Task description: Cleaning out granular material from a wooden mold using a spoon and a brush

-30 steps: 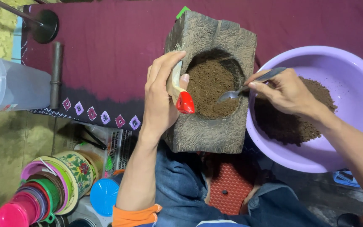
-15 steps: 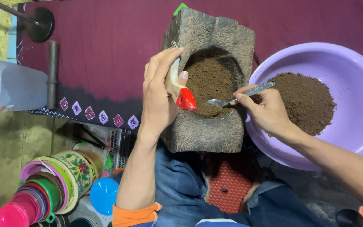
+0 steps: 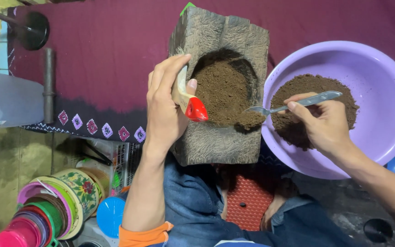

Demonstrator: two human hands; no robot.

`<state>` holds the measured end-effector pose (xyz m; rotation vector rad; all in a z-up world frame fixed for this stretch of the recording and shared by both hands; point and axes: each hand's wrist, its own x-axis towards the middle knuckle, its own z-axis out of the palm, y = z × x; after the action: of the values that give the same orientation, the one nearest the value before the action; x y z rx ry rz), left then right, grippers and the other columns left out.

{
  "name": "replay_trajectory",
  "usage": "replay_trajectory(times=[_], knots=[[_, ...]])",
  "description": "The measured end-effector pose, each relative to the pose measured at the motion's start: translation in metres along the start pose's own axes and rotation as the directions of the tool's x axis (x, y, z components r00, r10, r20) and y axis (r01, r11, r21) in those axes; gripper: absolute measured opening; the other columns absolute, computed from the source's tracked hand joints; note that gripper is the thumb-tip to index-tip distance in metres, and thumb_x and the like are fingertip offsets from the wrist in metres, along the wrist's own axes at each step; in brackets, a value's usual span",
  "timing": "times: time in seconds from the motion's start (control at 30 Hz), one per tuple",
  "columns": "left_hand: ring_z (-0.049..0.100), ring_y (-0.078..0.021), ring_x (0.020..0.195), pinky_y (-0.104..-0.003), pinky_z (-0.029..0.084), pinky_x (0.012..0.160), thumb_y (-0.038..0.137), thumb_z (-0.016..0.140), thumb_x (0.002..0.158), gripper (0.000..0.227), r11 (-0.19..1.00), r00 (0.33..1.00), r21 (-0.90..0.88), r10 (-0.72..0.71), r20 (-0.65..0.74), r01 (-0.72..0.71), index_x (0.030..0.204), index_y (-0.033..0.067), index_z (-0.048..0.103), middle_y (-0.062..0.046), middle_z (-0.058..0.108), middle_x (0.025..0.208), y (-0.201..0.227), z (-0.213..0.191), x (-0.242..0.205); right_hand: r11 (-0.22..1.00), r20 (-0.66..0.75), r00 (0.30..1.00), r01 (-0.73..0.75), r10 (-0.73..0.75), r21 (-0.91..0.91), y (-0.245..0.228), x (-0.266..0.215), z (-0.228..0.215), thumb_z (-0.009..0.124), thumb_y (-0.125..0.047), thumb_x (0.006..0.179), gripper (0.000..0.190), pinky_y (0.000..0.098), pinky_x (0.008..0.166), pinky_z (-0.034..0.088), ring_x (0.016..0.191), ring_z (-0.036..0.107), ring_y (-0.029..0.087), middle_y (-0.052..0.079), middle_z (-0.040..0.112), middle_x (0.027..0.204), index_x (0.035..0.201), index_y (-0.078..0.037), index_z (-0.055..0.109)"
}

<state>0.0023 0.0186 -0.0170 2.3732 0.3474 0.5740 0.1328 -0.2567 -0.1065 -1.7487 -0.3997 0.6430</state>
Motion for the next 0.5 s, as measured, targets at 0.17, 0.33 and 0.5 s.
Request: replay_trajectory(times=[0.17, 0.33, 0.5], knots=[[0.059, -0.0325, 0.120, -0.042, 0.050, 0.104, 0.008, 0.066, 0.097, 0.039, 0.999, 1.000, 0.045, 0.016, -0.015, -0.015, 0.135, 0.0034, 0.057, -0.018, 0.058, 0.135, 0.010, 0.000, 0.001, 0.993, -0.116, 0.991, -0.056, 0.068, 0.107, 0.014, -0.014, -0.034, 0.062, -0.001, 0.103, 0.016, 0.0191, 0.062, 0.044, 0.074, 0.055, 0.011, 0.012, 0.071, 0.094, 0.117, 0.003, 0.069], [0.059, -0.0332, 0.120, -0.041, 0.049, 0.104, 0.005, 0.070, 0.093, 0.043, 0.998, 1.000, 0.057, 0.003, -0.024, -0.002, 0.134, 0.0025, 0.057, -0.018, 0.059, 0.134, 0.013, 0.003, 0.002, 0.999, -0.247, 0.968, -0.037, 0.035, -0.003, 0.033, -0.029, -0.067, 0.060, 0.002, 0.110, 0.012, 0.0199, 0.072, 0.044, 0.083, 0.056, 0.012, 0.012, 0.068, 0.099, 0.121, 0.005, 0.066], [0.058, -0.0340, 0.120, -0.043, 0.048, 0.105, 0.006, 0.069, 0.094, 0.040, 0.997, 0.999, 0.079, -0.001, -0.038, 0.004, 0.133, 0.0014, 0.057, -0.019, 0.059, 0.133, 0.018, 0.004, 0.003, 0.485, -0.025, 0.814, 0.320, -0.580, -0.814, 0.044, -0.036, -0.076, 0.079, 0.008, 0.103, 0.008, 0.0362, 0.093, 0.042, 0.081, 0.058, 0.024, 0.012, 0.071, 0.093, 0.110, 0.007, 0.081]])
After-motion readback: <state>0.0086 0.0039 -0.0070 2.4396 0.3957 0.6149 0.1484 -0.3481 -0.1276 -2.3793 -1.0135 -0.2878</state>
